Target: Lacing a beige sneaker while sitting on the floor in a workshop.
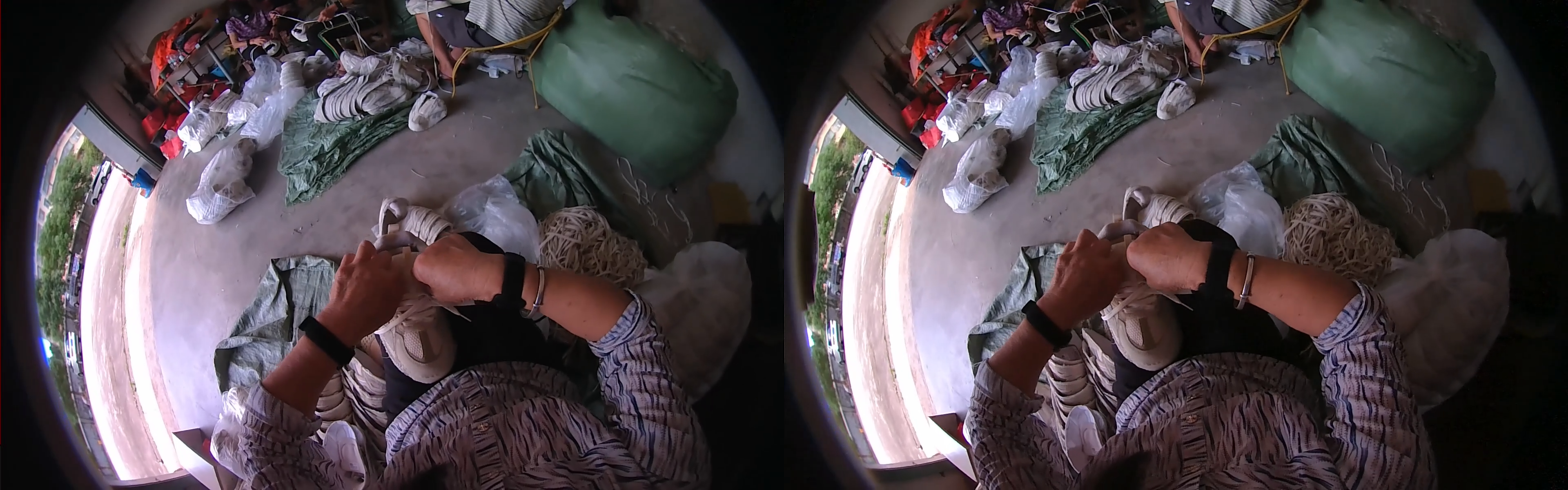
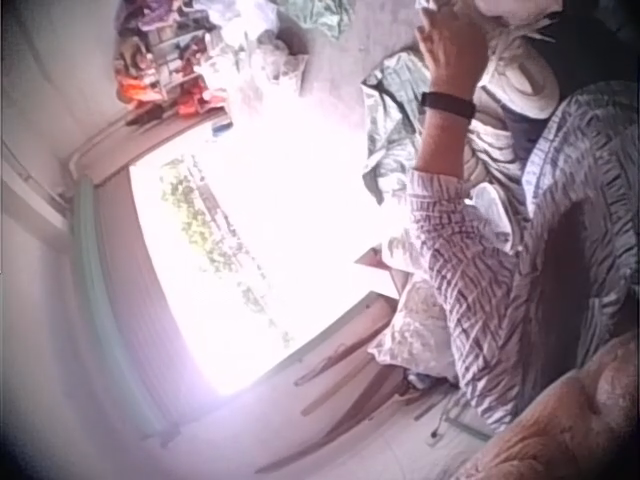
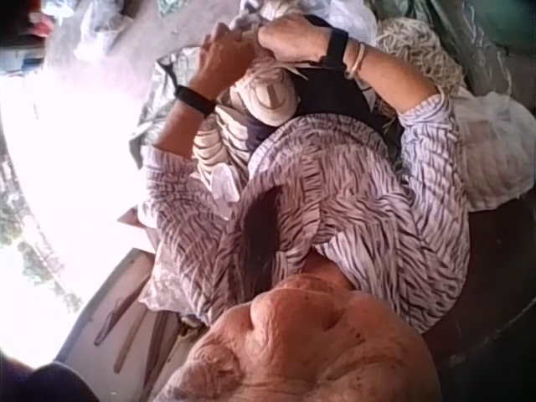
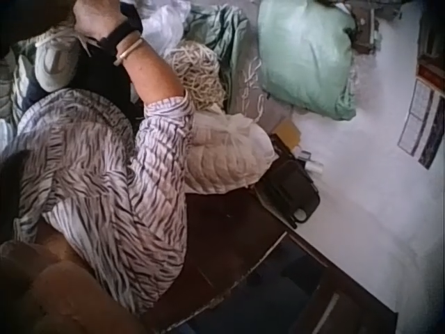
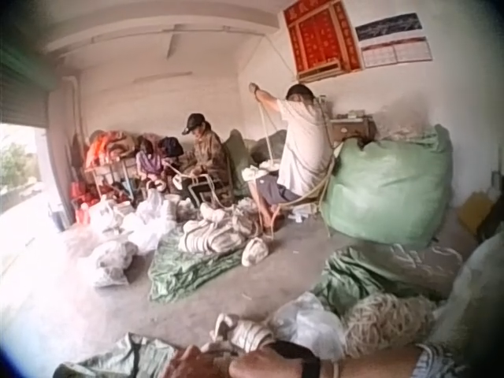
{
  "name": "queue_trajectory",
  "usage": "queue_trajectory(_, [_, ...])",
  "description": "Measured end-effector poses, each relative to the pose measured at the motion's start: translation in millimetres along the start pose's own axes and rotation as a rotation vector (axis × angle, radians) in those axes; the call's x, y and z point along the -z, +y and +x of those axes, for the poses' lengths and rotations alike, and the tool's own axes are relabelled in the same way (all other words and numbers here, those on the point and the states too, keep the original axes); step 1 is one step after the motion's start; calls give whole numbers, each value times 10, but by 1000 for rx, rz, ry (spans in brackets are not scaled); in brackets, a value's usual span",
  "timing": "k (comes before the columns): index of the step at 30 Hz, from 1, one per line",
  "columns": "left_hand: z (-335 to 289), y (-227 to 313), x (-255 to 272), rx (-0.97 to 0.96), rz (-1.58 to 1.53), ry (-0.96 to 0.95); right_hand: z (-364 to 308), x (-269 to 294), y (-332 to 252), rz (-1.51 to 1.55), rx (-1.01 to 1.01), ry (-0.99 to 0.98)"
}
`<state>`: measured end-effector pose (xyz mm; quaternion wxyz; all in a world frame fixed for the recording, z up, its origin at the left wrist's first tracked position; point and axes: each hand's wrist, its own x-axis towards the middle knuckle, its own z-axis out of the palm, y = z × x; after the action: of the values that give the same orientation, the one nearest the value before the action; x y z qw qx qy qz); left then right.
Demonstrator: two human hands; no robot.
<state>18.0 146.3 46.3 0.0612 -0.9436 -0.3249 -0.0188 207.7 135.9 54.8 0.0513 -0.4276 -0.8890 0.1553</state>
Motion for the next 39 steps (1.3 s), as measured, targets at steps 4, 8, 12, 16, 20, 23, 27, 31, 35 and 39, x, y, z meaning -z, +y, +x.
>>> queue_trajectory(4, [-106, -88, -334, 92, -361, 10, -23, -252, 37, 243, -120, 191])
queue_trajectory(8, [-41, -52, -221, -68, 38, -15, -77, -397, 40, 265, -87, 315])
queue_trajectory(12, [-30, -8, -103, -86, 15, -77, -173, -326, 26, 169, -90, 278])
queue_trajectory(16, [-67, 18, -182, 36, -200, 83, -131, -526, -101, 201, -127, 327])
queue_trajectory(20, [39, 66, 53, 62, -302, -15, -149, -566, -78, 382, -172, 450])
queue_trajectory(23, [54, 131, 103, 83, -233, -79, -150, -306, -25, 917, -316, 39])
queue_trajectory(27, [-19, 186, 6, 99, -181, 160, -209, -273, 79, 1018, -230, 216])
queue_trajectory(31, [-270, 243, 175, 338, -651, 460, -478, -164, 180, 905, -302, 413])
queue_trajectory(35, [-390, 184, 138, 550, -1594, 240, -585, -313, 7, 288, -100, 251])
queue_trajectory(39, [-311, 242, 32, 437, -2095, 16, -430, -464, -61, 191, -111, 306])
